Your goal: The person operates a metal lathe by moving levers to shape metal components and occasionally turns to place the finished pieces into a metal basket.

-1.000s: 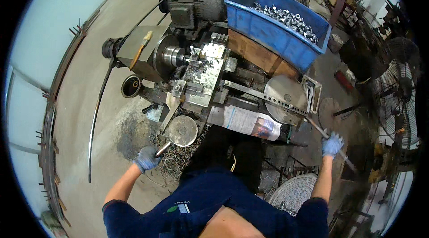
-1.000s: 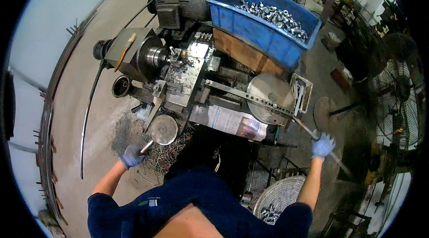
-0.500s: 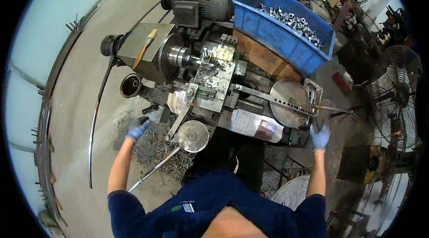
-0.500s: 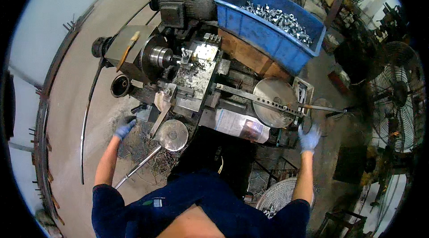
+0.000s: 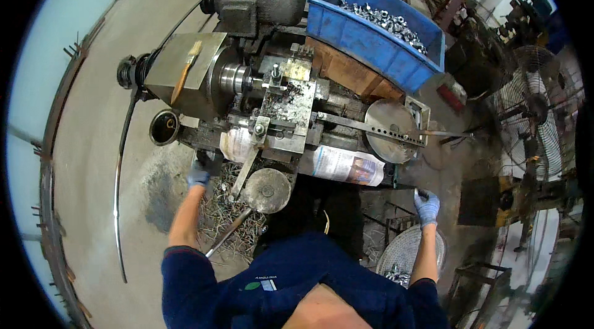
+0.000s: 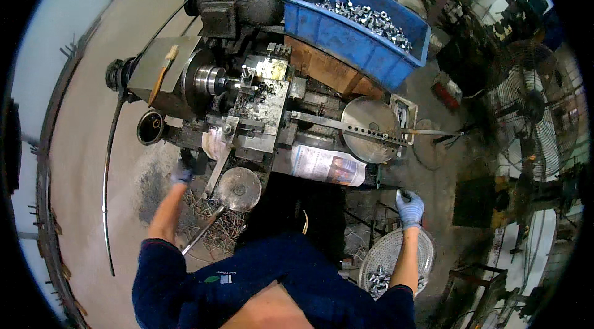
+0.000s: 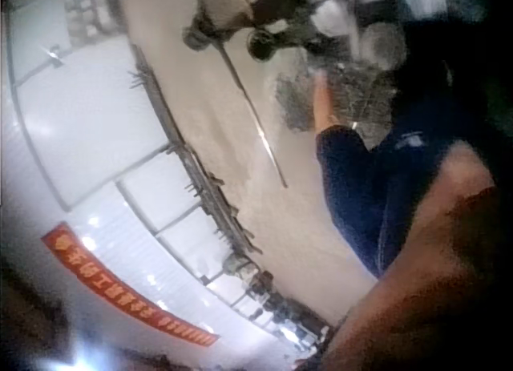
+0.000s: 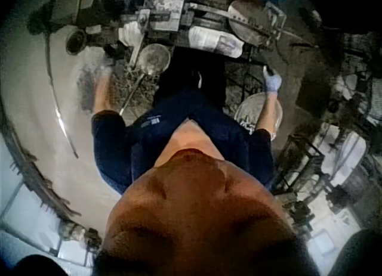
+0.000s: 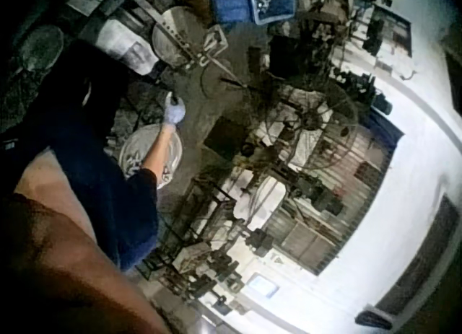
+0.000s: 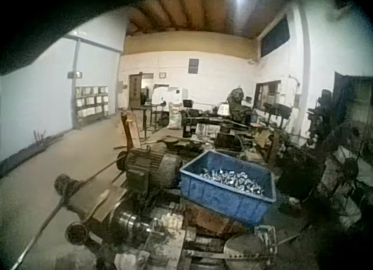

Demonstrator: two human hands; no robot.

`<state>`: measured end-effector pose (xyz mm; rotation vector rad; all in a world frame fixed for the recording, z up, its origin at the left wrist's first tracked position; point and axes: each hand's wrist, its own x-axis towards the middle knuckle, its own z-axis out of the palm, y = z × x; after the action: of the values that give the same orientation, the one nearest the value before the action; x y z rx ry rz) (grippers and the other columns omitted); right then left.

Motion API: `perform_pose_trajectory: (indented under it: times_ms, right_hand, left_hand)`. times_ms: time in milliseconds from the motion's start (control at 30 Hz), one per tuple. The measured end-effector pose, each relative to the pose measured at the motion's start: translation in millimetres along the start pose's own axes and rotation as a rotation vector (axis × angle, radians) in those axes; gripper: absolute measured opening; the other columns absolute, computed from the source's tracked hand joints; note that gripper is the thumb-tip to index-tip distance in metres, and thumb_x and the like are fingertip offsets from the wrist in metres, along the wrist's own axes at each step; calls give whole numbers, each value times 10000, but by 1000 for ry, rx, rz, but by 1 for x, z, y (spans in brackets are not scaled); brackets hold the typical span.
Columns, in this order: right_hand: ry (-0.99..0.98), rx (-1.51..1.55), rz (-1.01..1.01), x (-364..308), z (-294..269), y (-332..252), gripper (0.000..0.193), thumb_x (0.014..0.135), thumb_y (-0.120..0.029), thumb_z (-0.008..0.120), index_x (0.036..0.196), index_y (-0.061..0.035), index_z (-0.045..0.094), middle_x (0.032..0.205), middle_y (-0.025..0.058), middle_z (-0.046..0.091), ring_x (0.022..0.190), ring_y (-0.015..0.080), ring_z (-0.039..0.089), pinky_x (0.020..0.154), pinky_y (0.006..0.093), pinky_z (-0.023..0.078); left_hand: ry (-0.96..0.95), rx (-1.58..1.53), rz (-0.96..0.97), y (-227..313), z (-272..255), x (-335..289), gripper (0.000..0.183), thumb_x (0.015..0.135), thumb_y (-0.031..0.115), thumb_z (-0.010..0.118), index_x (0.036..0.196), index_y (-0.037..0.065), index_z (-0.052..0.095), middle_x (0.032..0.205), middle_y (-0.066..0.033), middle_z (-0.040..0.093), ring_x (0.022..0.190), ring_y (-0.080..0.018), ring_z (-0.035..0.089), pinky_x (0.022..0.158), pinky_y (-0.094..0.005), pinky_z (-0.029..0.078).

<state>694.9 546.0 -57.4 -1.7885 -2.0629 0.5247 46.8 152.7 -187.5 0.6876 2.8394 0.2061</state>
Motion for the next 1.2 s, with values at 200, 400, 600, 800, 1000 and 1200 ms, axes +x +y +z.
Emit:
perform_pose_trajectory:
  times_ms: [200,400,600,800,1000,1200]
  right_hand:
    - [57,63,-381,50,-42,-146,341,760,-320,699,890,-5,682,843,161,674,805,281,654,735,341,500]
    - [-11,242,-944,35,-16,-362,323,750,-308,712,923,-37,684,906,145,667,830,271,637,779,348,490]
    - [-47,-256,-1468,-2,65,-510,482,764,-521,573,935,-88,698,1083,178,587,1083,344,493,1016,480,291]
    - [-355,-711,-1331,-10,89,-555,572,736,-512,566,1096,-74,649,1087,164,625,1086,325,530,1068,540,176]
    - [-386,-648,-1345,-13,94,-556,484,728,-410,581,1083,-89,652,1072,133,643,1064,304,560,1069,511,214]
    - [-111,-408,-1291,3,54,-534,489,771,-527,520,796,-80,716,789,144,667,896,324,592,1020,478,273]
  left_hand:
    - [-135,186,83,-15,-31,21,389,790,403,532,1001,90,628,994,-186,639,935,-382,595,781,-447,477]
    - [-113,105,149,-23,-113,17,360,816,388,504,969,101,657,1009,-163,640,976,-359,595,806,-426,478]
    - [501,-3,-42,-94,-278,-42,400,866,446,509,1069,125,632,904,-171,653,871,-348,619,744,-423,488]
    - [425,35,-248,-160,-196,-108,455,829,480,548,945,43,604,851,-206,630,820,-379,603,725,-457,456]
    - [567,-9,-166,-84,-192,-160,387,796,432,612,855,51,586,769,-187,617,750,-367,597,666,-438,463]
    - [117,-453,-192,-99,-220,-123,258,786,278,659,858,41,590,602,-85,571,477,-188,565,440,-335,449]
